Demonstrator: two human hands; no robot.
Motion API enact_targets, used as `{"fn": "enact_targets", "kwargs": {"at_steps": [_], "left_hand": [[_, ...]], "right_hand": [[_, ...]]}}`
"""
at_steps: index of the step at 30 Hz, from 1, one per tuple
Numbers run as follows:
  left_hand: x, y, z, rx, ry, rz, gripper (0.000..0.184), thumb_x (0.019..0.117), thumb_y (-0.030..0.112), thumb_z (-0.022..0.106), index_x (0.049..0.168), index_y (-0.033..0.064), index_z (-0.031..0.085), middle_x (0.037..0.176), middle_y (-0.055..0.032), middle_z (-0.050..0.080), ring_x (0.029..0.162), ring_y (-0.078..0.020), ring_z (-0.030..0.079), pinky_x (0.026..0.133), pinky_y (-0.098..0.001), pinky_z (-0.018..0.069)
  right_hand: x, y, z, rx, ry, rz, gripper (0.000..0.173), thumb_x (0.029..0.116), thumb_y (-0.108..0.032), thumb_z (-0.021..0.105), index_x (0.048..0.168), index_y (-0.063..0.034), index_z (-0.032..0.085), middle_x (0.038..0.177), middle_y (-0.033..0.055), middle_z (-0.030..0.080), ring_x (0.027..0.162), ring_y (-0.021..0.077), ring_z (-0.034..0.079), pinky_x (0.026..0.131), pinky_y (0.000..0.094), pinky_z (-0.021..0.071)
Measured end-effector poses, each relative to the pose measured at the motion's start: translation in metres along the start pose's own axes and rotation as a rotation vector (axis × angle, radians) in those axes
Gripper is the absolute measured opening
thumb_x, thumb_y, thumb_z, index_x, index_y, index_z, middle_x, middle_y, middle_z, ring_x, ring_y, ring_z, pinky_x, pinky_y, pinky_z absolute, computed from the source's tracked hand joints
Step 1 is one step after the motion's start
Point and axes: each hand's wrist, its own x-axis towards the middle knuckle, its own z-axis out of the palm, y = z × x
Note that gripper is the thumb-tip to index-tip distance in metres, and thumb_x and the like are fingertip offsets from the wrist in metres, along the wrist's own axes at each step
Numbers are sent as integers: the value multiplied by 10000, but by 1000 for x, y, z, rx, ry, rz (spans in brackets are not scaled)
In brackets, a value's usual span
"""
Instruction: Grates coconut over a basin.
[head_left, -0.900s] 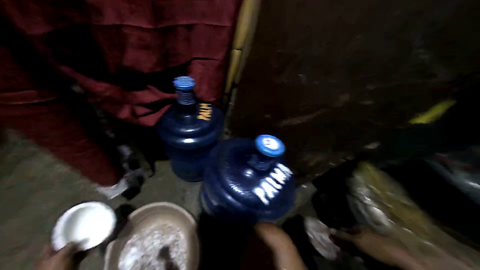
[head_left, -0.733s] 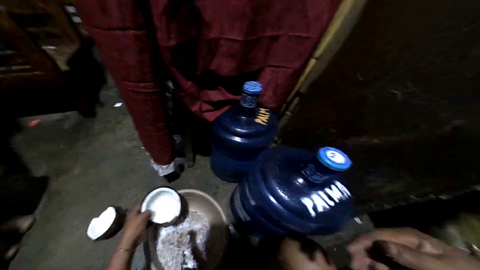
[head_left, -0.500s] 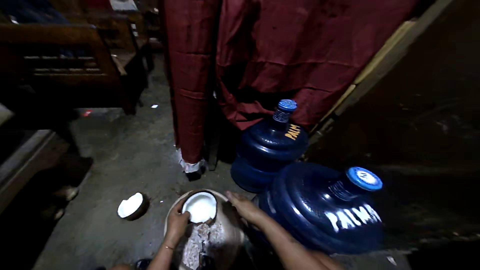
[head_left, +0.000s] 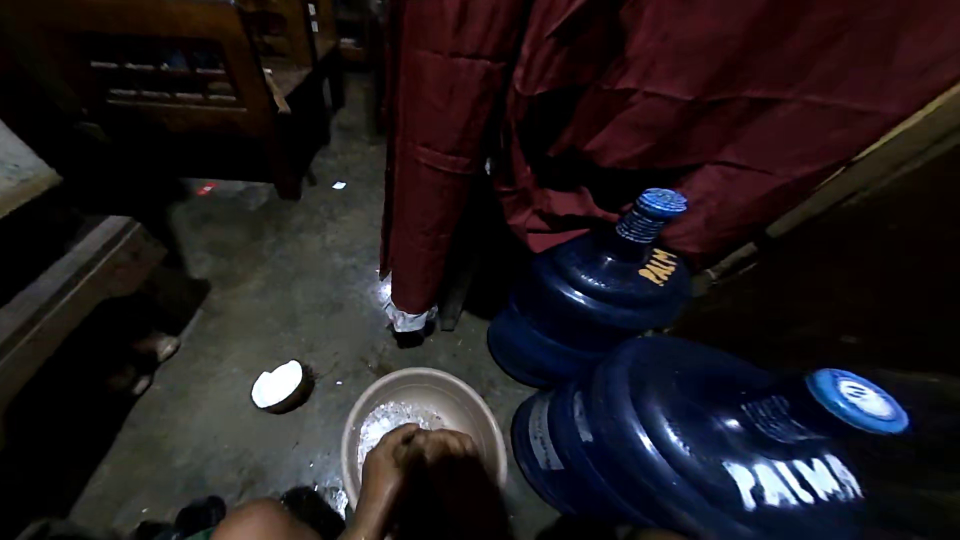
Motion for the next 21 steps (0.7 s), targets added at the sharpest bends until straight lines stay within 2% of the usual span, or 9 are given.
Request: {"fn": "enact_targets", "kwargs": {"at_steps": [3,6,7,9,11,13,15,18,21], "left_hand": [[41,15,-5,70,-165,-208,455,1034,462,536,1302,128,688,1299,-104,680,1238,-241,622,1089,-506,461],[65,35,-13,104,-329,-308,592,1069,506,450,1225,-22,667,1269,-244,637,1214,-347,597,1061,-554,439],[65,44,-18,75,-321,-276,553,1066,484,472,1221,-8,672,1245,-228,648,1184,-326,611,1045,-537,454],[47,62,-30,49,-302,-166,488,1051,474,506,1331,104,657,1305,-137,661,1227,-253,616,1077,-496,464],[10,66,-34,174,-272,-65,504,1037,436,540,1428,122,596,1397,-141,616,1303,-285,580,1117,-516,436],[-13,44,-23,241,-101,55,384,996,290,636,1331,106,679,1324,-126,670,1223,-265,644,1069,-476,495],[-2,21,-13,173,-52,25,356,999,277,623,1313,124,694,1325,-97,674,1225,-229,640,1077,-456,489],[38,23,-8,155,-157,-161,432,985,458,589,1278,164,710,1250,-82,703,1193,-231,646,1052,-508,491],[70,32,-9,177,-252,-304,507,1027,506,541,1167,51,717,1177,-199,687,1139,-343,638,1005,-589,472]], "right_hand": [[41,20,11,110,-20,177,417,1031,-293,564,1327,-10,643,1301,211,655,1243,322,612,1096,475,473],[72,13,-2,244,-160,361,439,1077,-376,501,1280,-23,666,1262,192,671,1191,286,633,1055,494,480],[73,4,-10,246,-163,334,447,1073,-388,504,1291,-35,671,1291,185,664,1224,281,623,1077,491,473],[52,-17,-26,218,-121,199,454,1060,-338,510,1358,-18,632,1385,215,604,1322,308,553,1140,470,425],[11,-20,-19,124,36,8,399,1028,-235,542,1297,32,666,1310,248,641,1257,334,599,1109,441,461],[-12,1,6,47,159,-137,339,1022,-212,570,1236,13,705,1249,215,678,1213,314,628,1098,435,479],[0,21,24,-16,192,-210,335,1038,-250,545,1223,-38,727,1211,171,696,1174,317,629,1061,479,489],[37,36,30,41,155,-76,333,1027,-228,548,1197,-13,737,1186,187,717,1129,332,666,1011,487,533],[69,20,6,267,-140,287,436,1113,-311,416,1326,-4,641,1323,218,643,1269,309,593,1114,495,439]]}}
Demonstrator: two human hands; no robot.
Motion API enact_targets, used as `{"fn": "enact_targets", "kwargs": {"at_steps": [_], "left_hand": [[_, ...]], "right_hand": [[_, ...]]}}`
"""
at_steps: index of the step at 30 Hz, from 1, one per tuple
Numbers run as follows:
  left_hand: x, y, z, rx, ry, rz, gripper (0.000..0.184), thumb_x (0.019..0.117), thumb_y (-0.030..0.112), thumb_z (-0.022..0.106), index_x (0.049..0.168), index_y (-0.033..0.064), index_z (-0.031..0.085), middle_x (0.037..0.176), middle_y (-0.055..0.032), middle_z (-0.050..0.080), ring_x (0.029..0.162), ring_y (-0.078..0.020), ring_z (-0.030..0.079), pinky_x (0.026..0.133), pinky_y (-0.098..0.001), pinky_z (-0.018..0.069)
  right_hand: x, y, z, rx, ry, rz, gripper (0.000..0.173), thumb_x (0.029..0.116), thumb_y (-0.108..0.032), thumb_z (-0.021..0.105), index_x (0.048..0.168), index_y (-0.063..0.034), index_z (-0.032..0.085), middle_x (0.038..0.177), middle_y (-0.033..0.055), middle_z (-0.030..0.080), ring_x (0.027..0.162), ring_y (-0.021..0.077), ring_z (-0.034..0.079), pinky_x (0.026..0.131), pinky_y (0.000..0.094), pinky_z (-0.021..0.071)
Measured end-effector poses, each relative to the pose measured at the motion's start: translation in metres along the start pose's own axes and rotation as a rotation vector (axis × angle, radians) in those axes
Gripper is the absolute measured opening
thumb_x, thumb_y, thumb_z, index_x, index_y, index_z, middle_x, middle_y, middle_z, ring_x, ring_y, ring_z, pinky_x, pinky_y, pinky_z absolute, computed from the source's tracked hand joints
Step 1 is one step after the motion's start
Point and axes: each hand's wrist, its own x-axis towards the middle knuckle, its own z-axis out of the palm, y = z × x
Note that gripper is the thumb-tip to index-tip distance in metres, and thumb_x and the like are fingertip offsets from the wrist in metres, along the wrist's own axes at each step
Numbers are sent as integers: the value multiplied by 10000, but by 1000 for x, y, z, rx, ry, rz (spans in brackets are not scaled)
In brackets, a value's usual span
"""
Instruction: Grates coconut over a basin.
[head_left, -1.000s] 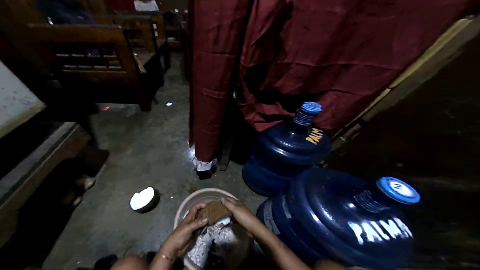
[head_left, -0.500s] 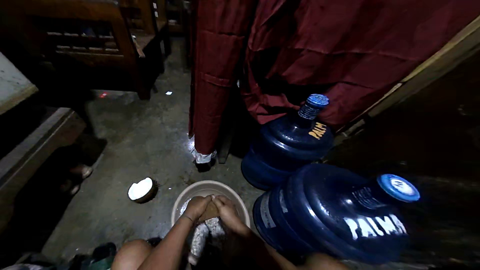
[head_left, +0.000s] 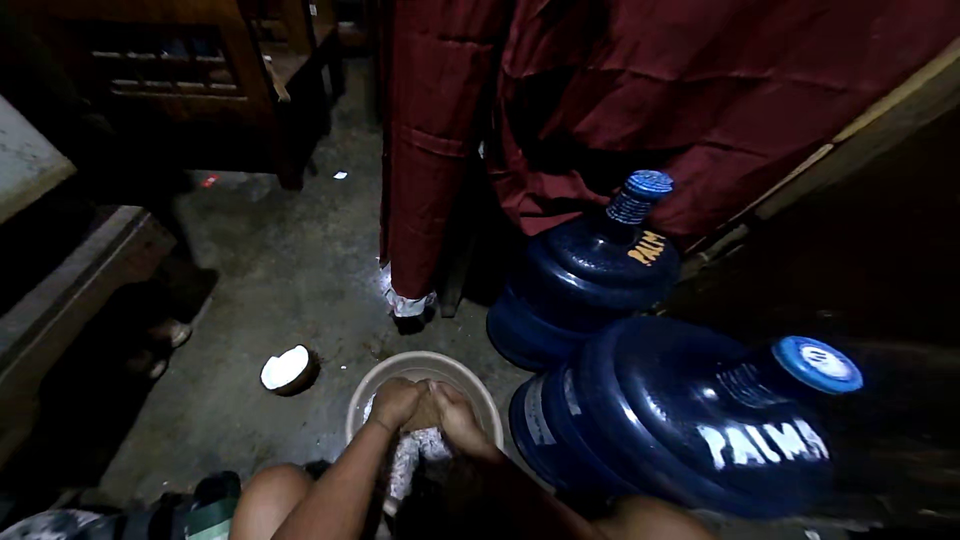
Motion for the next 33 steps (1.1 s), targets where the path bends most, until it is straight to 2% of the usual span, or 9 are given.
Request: {"fn": "enact_targets", "kwargs": {"at_steps": [3,5,10,17,19,22,25,30,33], "left_hand": [[-23,13,-11,-72,50,96,414,1041,436,546,1127,74,727,1101,-150,700,1061,-282,651,957,-537,497],[-65,10,-9,-100,109,203,383,1024,414,577,1242,130,712,1196,-74,706,1131,-193,654,1018,-464,508],[-62,-30,18,-93,254,228,412,985,414,637,1273,129,711,1249,-48,707,1167,-164,660,1047,-418,513],[3,-3,-2,-76,112,24,442,1054,418,540,1048,20,733,1051,-197,700,1030,-323,657,942,-554,498],[-23,7,-8,-158,134,119,358,1062,354,533,1083,60,737,1046,-130,712,1003,-235,670,927,-485,525],[-86,0,1,-154,218,275,350,1011,326,588,1237,90,712,1186,-62,717,1116,-147,666,1010,-405,528],[-67,-30,21,-182,326,268,330,969,316,647,1196,97,742,1158,-38,740,1091,-123,687,992,-389,549],[-2,-6,1,-10,67,-57,598,1035,563,492,1127,18,721,1155,-202,691,1132,-332,643,1003,-564,480],[-1,-2,-28,-189,5,-160,729,1050,627,381,1313,-9,620,1225,-240,654,1123,-342,639,972,-553,507]], "right_hand": [[-16,-30,-13,-56,-16,-43,452,1097,-362,445,1350,-46,645,1343,207,627,1283,312,578,1112,503,443],[-54,-34,-9,-175,106,-219,405,1055,-297,504,1314,-42,683,1301,209,651,1233,319,612,1074,476,486],[-49,23,25,-130,233,-366,329,1025,-259,551,1229,-96,750,1221,180,677,1143,286,632,1020,438,515],[7,-24,-6,-44,-38,64,478,1099,-411,440,1261,-35,688,1270,209,668,1228,327,613,1082,532,449],[-17,-46,-17,-103,-44,-2,449,1084,-402,482,1332,-80,674,1362,193,620,1299,318,568,1128,501,427],[-71,-19,1,-160,209,-326,383,997,-341,584,1257,-102,731,1242,188,670,1171,305,629,1024,467,510],[-54,21,27,-141,283,-420,351,1013,-358,559,1197,-130,751,1174,124,690,1128,248,631,1020,414,513],[12,1,-2,7,-85,24,379,1095,-267,462,1256,-11,692,1278,198,666,1234,297,603,1096,476,440],[32,-18,-10,236,-125,259,416,1099,-302,462,1307,17,628,1305,212,636,1203,300,615,1031,492,492]]}}
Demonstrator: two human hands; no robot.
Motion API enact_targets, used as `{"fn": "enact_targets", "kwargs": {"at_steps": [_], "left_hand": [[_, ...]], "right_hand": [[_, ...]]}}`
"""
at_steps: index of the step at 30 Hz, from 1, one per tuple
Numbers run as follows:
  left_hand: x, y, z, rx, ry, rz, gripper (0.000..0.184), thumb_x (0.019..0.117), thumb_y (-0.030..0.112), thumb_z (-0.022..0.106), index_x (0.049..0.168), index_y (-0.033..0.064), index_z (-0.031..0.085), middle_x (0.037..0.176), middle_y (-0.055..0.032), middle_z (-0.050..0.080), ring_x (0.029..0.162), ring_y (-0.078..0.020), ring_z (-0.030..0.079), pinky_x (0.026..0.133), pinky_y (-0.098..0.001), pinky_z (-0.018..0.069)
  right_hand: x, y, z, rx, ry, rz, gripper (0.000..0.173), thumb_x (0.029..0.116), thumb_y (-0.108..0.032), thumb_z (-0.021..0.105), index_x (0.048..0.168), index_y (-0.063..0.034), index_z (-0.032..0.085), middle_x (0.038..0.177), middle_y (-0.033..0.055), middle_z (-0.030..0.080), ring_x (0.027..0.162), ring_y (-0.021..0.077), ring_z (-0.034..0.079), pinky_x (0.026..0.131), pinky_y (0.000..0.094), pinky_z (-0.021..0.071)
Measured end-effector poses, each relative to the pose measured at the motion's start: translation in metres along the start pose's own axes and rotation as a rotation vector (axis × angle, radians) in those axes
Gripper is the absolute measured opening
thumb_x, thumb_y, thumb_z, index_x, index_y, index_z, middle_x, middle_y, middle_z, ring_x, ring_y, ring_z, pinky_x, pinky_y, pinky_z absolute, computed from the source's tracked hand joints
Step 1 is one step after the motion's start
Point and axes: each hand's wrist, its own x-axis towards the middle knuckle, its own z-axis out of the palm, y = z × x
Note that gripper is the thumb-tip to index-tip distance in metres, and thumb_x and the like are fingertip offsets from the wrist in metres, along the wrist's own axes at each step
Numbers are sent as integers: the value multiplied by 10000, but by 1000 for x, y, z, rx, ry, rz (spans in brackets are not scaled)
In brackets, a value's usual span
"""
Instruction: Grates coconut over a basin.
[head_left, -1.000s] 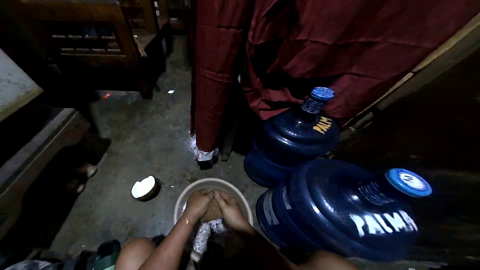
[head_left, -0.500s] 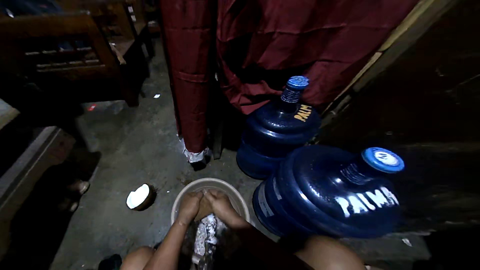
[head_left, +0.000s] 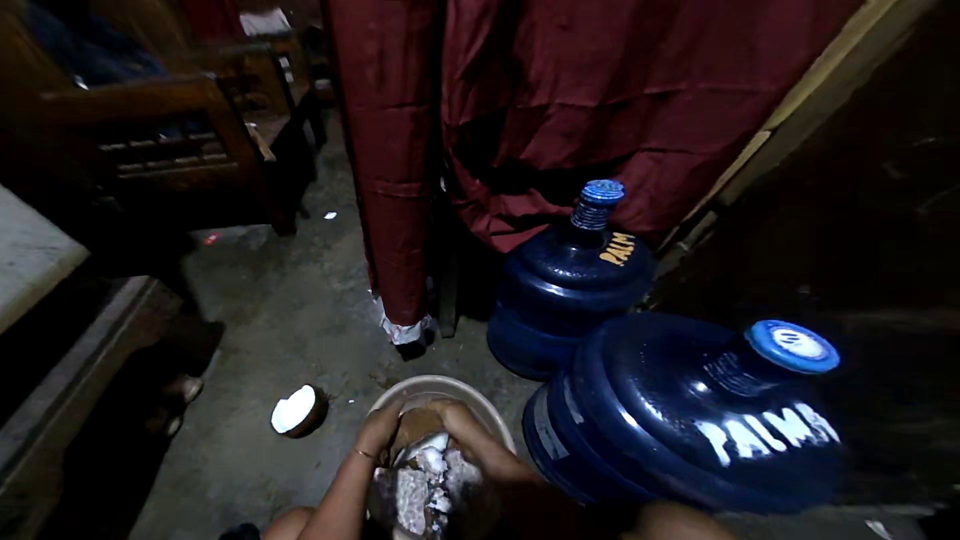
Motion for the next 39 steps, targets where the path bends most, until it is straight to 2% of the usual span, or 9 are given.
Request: {"fn": "enact_targets", "kwargs": {"at_steps": [5,8,11,14,17,22,29,33,39], "left_hand": [[-46,-14,-31,-220,-86,-101,596,1084,550,370,1315,42,578,880,-91,657,598,-146,589,554,-289,510],[-48,-47,-63,230,200,-105,518,1066,474,495,1289,28,634,1157,-142,682,969,-216,666,830,-413,549],[-41,-63,-72,522,295,-66,797,998,592,542,1497,-26,465,1607,-289,319,1513,-437,275,1192,-679,228],[-40,-44,-37,97,60,219,588,1111,467,333,1433,27,553,1472,-204,536,1387,-311,491,1147,-509,390],[-51,-32,-3,-167,-151,424,623,1052,493,447,1485,48,494,1460,-144,557,1336,-221,545,1132,-434,445],[-70,-60,37,-168,208,527,444,978,383,641,1253,34,648,1063,-53,723,941,-108,692,867,-326,581],[15,-26,23,67,9,116,684,1066,584,382,1212,-13,682,1238,-232,664,1198,-341,623,1046,-556,469],[-30,0,10,-76,-80,305,546,1094,500,363,1308,89,651,1236,-110,687,1150,-199,652,1011,-446,529],[-65,-55,41,-70,248,495,376,990,309,593,1244,52,701,1149,-65,734,1060,-123,690,969,-372,557]], "right_hand": [[6,16,-27,420,-32,309,518,1030,-519,494,1354,-121,569,1211,187,657,1016,359,669,776,588,559],[4,23,-34,452,-18,329,502,1050,-524,424,1352,-152,573,1223,185,657,1023,371,665,761,602,546],[-6,25,-33,444,39,326,486,1053,-495,423,1374,-156,559,1271,183,641,1087,386,652,812,636,537],[-31,10,-19,295,73,145,469,1095,-424,416,1381,-81,559,1233,190,643,1011,326,658,770,521,557],[-73,-7,-3,-44,64,-243,397,1080,-270,501,1350,-9,631,1325,169,654,1217,227,626,1048,406,498],[-92,51,33,-473,321,-754,351,1003,-286,605,1237,-58,732,1306,222,660,1250,377,604,1099,528,457],[-13,-1,7,-368,-18,-126,491,1103,-406,423,1267,-30,691,1291,205,665,1250,319,603,1102,527,427],[-50,-32,-1,-378,-2,-217,505,1091,-451,436,1247,-50,701,1249,183,681,1215,294,622,1078,514,452],[-70,47,29,-446,253,-706,368,1046,-290,481,1178,-111,775,1185,129,728,1171,286,644,1051,452,485]]}}
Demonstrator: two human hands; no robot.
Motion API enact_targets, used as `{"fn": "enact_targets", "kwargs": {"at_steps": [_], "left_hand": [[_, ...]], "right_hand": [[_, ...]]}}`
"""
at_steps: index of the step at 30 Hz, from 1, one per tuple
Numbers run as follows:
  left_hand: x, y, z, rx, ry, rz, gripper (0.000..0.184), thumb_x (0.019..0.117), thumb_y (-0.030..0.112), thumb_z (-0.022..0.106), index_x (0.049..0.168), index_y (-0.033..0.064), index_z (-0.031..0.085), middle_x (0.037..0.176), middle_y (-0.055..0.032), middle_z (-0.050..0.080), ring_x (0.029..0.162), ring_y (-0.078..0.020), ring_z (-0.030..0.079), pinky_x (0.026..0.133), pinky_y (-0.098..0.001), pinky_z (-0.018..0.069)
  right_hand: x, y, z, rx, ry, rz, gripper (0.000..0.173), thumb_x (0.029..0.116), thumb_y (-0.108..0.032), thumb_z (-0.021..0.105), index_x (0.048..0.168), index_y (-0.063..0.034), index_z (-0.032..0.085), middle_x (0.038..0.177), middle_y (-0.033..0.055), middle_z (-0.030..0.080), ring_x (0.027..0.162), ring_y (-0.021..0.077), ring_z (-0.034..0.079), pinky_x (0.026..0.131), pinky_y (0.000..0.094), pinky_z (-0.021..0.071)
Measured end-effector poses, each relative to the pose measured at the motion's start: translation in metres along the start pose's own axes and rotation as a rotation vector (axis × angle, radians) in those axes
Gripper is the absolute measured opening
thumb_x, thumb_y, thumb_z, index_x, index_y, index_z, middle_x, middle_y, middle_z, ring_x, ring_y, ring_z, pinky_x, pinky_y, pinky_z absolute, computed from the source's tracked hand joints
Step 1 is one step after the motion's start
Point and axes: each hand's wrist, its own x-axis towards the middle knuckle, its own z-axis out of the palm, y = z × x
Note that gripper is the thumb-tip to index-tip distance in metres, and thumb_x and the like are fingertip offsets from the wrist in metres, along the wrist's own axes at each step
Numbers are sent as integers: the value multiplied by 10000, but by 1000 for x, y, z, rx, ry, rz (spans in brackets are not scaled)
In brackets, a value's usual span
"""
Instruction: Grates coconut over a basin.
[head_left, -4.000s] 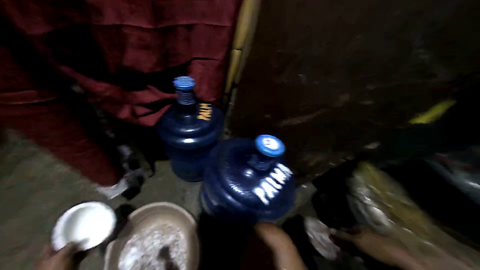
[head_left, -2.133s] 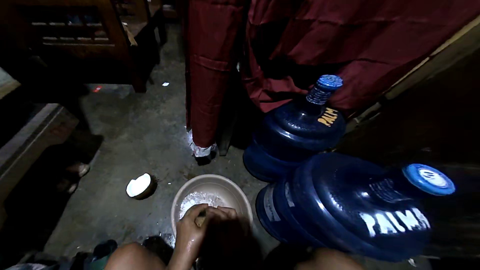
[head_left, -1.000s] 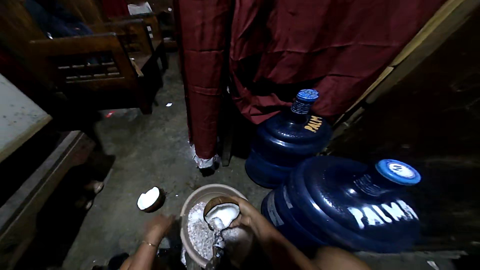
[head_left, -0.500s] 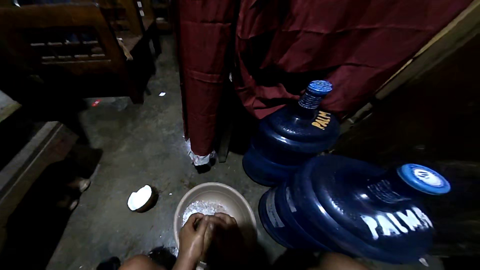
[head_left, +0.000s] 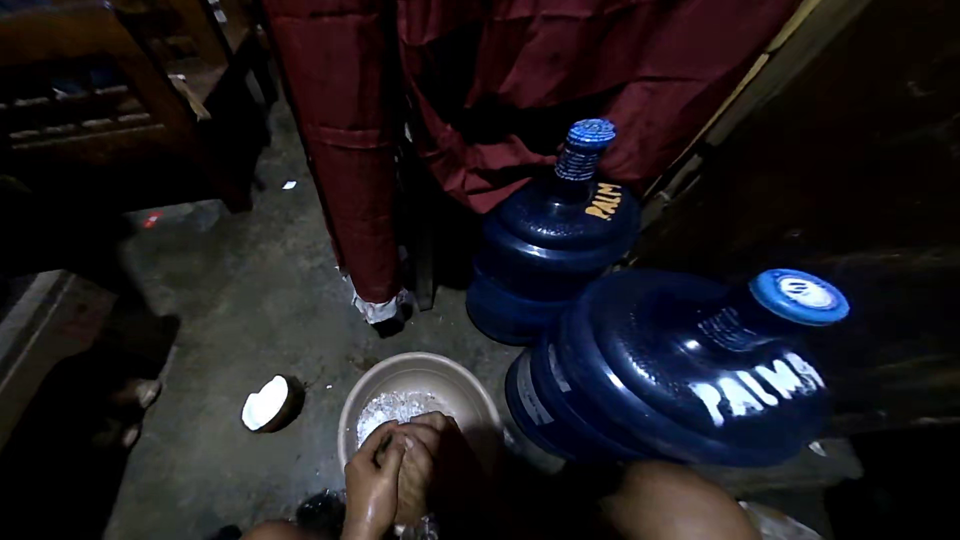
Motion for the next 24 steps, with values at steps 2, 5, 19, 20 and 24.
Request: {"fn": "enact_targets", "kwargs": {"at_steps": [2,5,19,20,24], "left_hand": [[21,-7,5,15,-35,-126,321,1020,299,586,1199,69,723,1115,-70,732,1047,-148,680,960,-405,534],[62,1,8,144,-148,-271,411,1064,392,517,1140,47,728,1114,-149,709,1084,-257,658,979,-505,502],[59,-1,9,156,-85,-287,408,1061,404,519,1085,64,745,1021,-131,721,994,-254,675,916,-520,515],[73,1,6,137,-160,-381,536,1082,483,440,1110,27,719,1060,-177,707,1022,-292,668,930,-538,515],[90,9,-24,-50,-395,-621,839,1020,723,127,1336,91,579,1120,-204,677,927,-334,676,727,-539,566]], "right_hand": [[16,19,9,81,-32,105,351,1034,-260,523,1155,-47,775,1148,159,735,1139,282,658,1056,431,483],[52,16,-8,196,-228,449,404,1091,-332,484,1254,-41,712,1274,186,675,1236,292,614,1107,467,447],[54,21,0,269,-208,476,361,1062,-336,564,1176,-47,749,1197,167,714,1171,272,654,1068,463,486],[71,28,2,298,-246,566,438,1067,-415,535,1137,-35,739,1156,184,709,1120,296,658,1017,504,496],[109,4,-20,368,-407,814,850,1003,-734,346,1347,-2,609,1382,268,576,1270,414,558,1020,641,439]]}}
